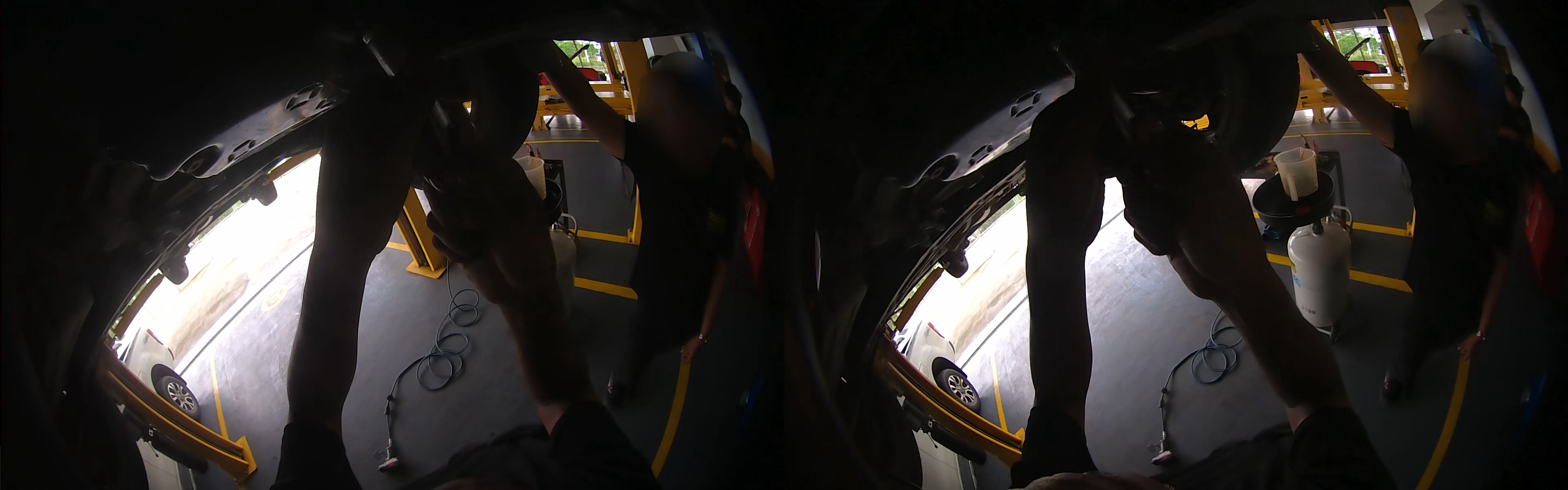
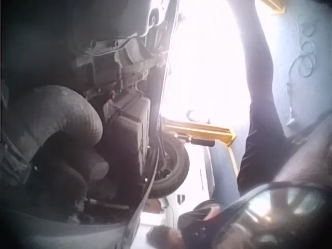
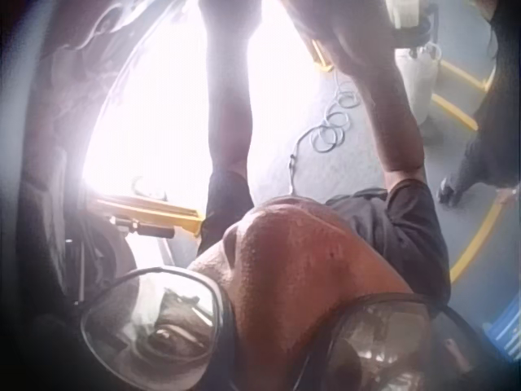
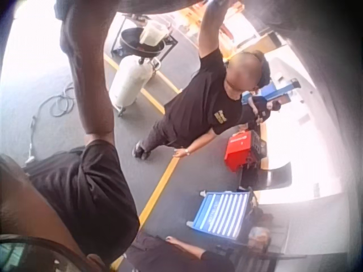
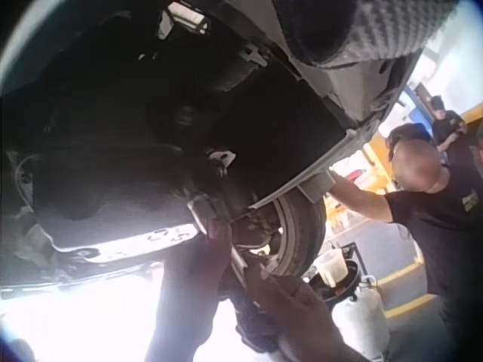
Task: The person works under a raised vehicle, using a ratchet and socket to loosen and tighten bolts on the undercarriage. They repeatedly reach for tools, adjust the ratchet, and apply torque to fasteners while other mechanics stand nearby.
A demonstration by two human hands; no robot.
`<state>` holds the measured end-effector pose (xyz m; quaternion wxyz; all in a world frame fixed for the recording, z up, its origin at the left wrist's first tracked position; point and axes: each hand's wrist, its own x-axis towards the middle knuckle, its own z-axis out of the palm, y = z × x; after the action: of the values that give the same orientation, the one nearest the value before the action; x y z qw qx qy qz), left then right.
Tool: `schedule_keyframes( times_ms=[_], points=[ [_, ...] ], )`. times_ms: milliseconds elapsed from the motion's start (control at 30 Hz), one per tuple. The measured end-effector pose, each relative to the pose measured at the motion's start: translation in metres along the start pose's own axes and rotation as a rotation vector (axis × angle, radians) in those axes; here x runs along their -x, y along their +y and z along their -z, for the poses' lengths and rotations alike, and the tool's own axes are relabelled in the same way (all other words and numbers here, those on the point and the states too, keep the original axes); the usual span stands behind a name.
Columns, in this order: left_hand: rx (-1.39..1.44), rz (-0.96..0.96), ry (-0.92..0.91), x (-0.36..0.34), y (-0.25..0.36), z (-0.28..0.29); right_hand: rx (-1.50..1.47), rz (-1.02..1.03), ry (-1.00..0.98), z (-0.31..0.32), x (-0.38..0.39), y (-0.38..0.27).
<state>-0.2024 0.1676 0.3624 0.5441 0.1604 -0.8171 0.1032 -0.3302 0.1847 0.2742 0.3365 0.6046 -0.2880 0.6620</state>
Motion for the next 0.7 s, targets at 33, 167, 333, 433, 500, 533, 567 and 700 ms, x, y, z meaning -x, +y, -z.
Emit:
schedule_keyframes(
  times_ms=[33,167,333,433,500,533,567,700],
  points=[
    [0.102,0.061,-0.014,-0.001,0.000,0.002,-0.067,0.017,-0.081,0.009,-0.003,0.003],
    [-0.317,-0.178,-0.097,-0.014,0.013,0.015,0.175,-0.057,0.053,0.002,-0.005,0.001],
    [-0.094,-0.063,-0.038,-0.012,0.008,0.009,-0.064,-0.259,0.120,-0.026,0.010,-0.008],
    [0.121,0.042,-0.074,-0.011,0.007,0.008,-0.455,-0.361,0.184,-0.041,0.014,0.010],
    [0.282,0.134,-0.074,-0.010,0.008,0.008,-0.208,-0.199,0.164,-0.032,0.010,0.013],
    [0.342,0.177,-0.071,-0.012,0.011,0.009,-0.081,-0.116,0.153,-0.027,0.006,0.014],
    [0.339,0.179,-0.051,-0.013,0.014,0.008,0.047,-0.033,0.143,-0.021,0.002,0.015],
    [0.021,-0.018,0.062,-0.008,0.013,0.004,0.082,0.022,0.261,-0.031,-0.001,0.000]
  ],
)
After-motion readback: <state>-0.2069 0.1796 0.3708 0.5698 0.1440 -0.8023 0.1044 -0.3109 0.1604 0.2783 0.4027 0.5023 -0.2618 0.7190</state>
